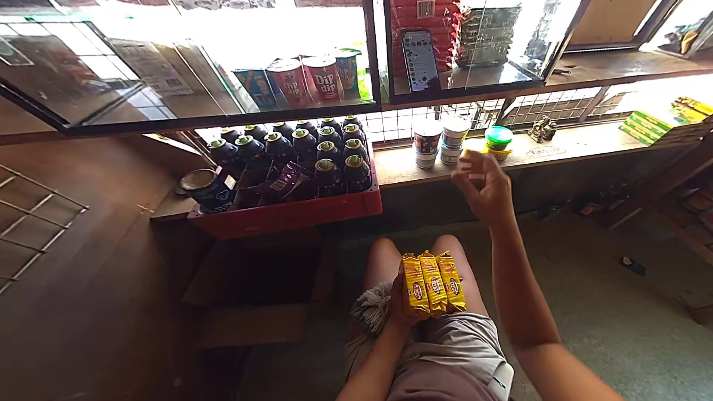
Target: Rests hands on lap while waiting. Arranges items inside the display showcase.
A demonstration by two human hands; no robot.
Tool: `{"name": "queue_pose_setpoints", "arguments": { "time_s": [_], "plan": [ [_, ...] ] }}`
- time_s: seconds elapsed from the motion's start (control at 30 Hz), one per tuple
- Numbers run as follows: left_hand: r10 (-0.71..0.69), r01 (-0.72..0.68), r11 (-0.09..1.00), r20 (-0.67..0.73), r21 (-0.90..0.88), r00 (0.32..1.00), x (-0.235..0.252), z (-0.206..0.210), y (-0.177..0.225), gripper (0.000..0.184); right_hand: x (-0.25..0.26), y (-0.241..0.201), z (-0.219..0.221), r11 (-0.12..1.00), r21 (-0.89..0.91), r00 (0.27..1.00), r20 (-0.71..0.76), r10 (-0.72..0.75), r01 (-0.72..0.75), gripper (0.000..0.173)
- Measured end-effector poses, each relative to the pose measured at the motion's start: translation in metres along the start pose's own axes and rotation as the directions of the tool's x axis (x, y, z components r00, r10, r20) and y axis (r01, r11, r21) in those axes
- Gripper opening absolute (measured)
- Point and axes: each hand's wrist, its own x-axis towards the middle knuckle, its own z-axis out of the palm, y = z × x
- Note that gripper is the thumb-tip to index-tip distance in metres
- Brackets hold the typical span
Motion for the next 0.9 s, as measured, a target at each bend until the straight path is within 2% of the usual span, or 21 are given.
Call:
{"name": "queue_pose_setpoints", "arguments": {
  "time_s": [0.07, 0.13, 0.23, 0.33, 0.6, 0.9],
  "plan": [
    [-0.015, 0.015, 1.0, 0.015, -0.019, 1.0, -0.001, 0.001, 0.001, 0.053, 0.053, -0.011, 0.009, 0.995, -0.03, 0.994, -0.043, -0.097, 0.096, 0.055],
    [-0.02, 0.023, 0.999, 0.049, -0.045, 0.999, -0.001, 0.0, 0.002, 0.053, 0.107, -0.015, 0.021, 0.99, -0.073, 0.992, -0.035, -0.12, 0.118, 0.06],
    [-0.029, 0.03, 0.999, 0.031, -0.032, 0.999, -0.001, -0.002, 0.0, 0.052, 0.178, -0.007, 0.034, 0.98, -0.196, 0.999, 0.003, -0.045, 0.044, 0.072],
    [-0.025, 0.025, 0.999, 0.017, -0.025, 1.0, -0.004, -0.001, 0.0, 0.051, 0.222, 0.005, 0.049, 0.961, -0.276, 0.998, 0.06, 0.008, 0.009, 0.086],
    [-0.056, 0.06, 0.993, 0.041, -0.101, 0.998, -0.005, -0.002, -0.001, 0.05, 0.26, 0.006, 0.074, 0.926, -0.338, 0.98, 0.043, 0.195, -0.169, 0.123],
    [-0.066, 0.065, 0.988, 0.0, -0.137, 0.998, -0.006, -0.001, -0.002, 0.051, 0.285, 0.002, 0.084, 0.825, -0.47, 0.924, 0.051, 0.378, -0.312, 0.132]
  ]
}}
